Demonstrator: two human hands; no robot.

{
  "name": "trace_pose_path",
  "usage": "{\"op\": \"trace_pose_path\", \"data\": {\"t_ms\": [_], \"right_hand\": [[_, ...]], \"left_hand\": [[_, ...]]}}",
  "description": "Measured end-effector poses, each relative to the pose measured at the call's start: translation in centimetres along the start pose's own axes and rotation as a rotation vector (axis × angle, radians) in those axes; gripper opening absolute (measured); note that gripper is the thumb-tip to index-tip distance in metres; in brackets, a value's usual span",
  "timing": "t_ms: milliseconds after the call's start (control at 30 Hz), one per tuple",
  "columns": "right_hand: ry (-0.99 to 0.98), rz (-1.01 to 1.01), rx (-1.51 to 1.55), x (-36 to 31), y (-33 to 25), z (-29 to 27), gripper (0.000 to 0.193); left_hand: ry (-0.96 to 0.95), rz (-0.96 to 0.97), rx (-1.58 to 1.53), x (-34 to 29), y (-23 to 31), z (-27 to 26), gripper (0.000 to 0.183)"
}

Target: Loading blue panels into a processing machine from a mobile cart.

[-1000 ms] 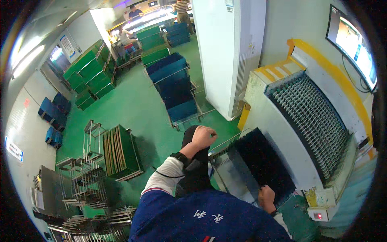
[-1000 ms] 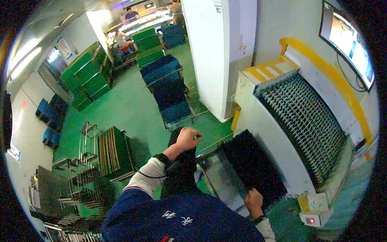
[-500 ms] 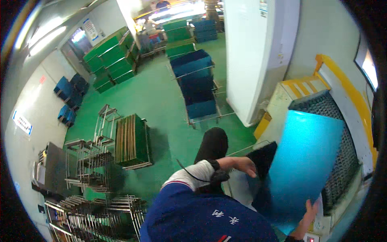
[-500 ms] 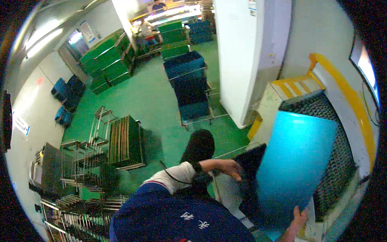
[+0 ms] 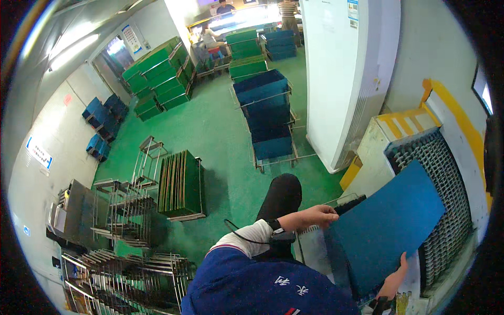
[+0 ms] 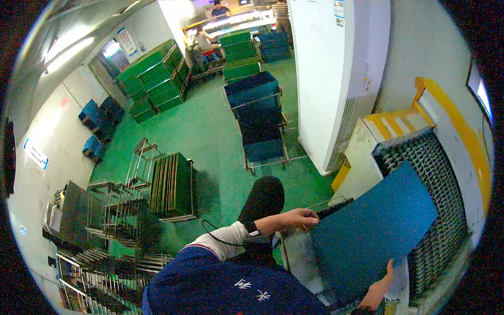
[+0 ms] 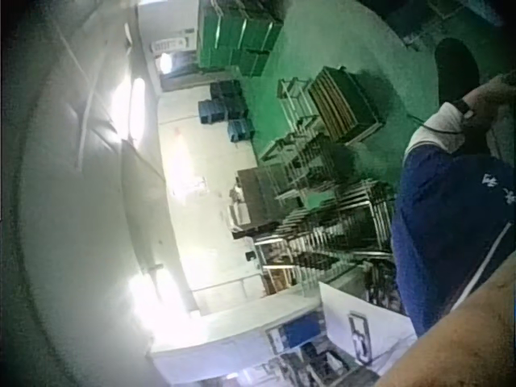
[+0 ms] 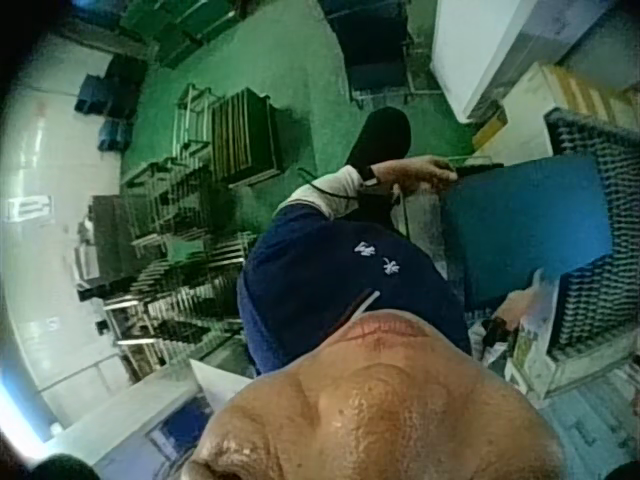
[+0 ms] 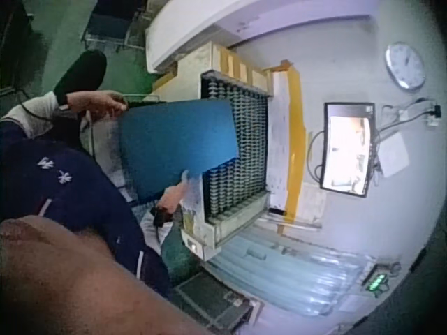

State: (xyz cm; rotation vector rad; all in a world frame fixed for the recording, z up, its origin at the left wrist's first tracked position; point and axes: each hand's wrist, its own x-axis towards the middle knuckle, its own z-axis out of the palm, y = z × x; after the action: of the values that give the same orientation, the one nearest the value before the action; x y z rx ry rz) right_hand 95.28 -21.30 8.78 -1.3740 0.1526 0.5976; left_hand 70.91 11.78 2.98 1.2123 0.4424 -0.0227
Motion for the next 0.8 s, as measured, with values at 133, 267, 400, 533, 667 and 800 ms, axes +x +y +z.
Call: {"op": "trace_pose_path", "data": {"t_ms": [133,267,400,533,667,800], "right_hand": [[-0.071,-0.016,0.073,-0.6,-2.3,3.6,0.042],[-0.071,0.024,0.022,4.2,-2.1,0.8,0.042],[-0.071,-0.051,0.077,3.5,-2.1,-0.3,0.047],[0.026,0.035,0.160,0.0,-3.5,-3.4,0.047],[0.105,-0.002,0.314,-1.5,-1.9,-10.0,0.045],[0.144,0.011,0.471,-0.1,2.2,-18.2,0.044]], "left_hand": [[-0.059,0.028,-0.286,1.4,0.4,1.7,0.041],[-0.017,0.041,-0.487,2.9,1.0,2.4,0.032],[0.025,0.052,-0.523,3.5,1.1,3.0,0.032],[0.123,0.031,-0.610,3.2,1.9,3.8,0.033],[0.133,-0.026,-0.579,6.3,-0.8,3.1,0.036],[0.147,0.009,-0.571,6.6,-0.7,3.9,0.020]]}}
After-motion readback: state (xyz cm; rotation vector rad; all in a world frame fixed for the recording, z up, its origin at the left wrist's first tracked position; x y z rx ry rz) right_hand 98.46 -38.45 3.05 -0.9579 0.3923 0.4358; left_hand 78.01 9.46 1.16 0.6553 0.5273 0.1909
